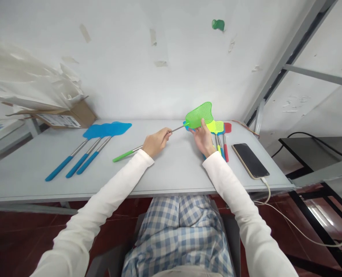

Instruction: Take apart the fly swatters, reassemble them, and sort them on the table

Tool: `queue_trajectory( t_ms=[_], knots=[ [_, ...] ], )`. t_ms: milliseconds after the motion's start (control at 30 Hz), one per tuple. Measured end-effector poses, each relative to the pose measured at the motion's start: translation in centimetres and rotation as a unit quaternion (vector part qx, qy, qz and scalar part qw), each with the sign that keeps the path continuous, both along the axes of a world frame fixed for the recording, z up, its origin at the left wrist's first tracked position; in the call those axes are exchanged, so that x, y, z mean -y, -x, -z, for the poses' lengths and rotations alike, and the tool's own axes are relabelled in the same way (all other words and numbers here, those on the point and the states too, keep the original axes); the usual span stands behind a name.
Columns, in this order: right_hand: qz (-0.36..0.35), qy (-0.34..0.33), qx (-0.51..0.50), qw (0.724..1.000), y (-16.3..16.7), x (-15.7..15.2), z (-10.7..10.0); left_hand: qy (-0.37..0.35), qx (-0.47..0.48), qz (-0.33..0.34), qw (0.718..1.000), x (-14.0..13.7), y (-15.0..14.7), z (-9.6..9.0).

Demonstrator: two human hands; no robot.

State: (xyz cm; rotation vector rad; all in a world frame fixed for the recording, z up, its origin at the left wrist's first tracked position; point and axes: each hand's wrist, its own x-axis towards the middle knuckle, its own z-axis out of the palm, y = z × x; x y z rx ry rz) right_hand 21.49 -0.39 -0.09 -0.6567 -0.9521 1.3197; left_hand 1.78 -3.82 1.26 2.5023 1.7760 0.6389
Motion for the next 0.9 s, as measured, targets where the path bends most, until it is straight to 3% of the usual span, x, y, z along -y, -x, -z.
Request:
queue_trajectory(
  t_ms=[200,367,633,800,900],
  knots=[
    [0.081,-0.018,-0.001,0.997,-0.1,-0.6,0.8,-0.021,0.016,0.0,1.0,-0.4,-0.2,1.2],
    [0.103,-0.02,-0.005,0.995,0.7,0.0,1.1,-0.053,0.048,0.023,0.997,-0.8,0.2,1.7],
    [0.023,-0.027,0.009,0.999,1.6,0.7,0.5,-0.086,0.116,0.036,0.989,-0.5,0.0,1.4],
    [0.041,-0.033,0.026,0.998,1.8,0.9,0.6,-0.067,0.116,0.034,0.99,-0.4,-0.1,0.9],
    [0.009,-0.028,0.029,0.999,2.5,1.3,0.7,-0.036,0.108,0.054,0.992,-0.3,-0.5,0.3]
  ],
)
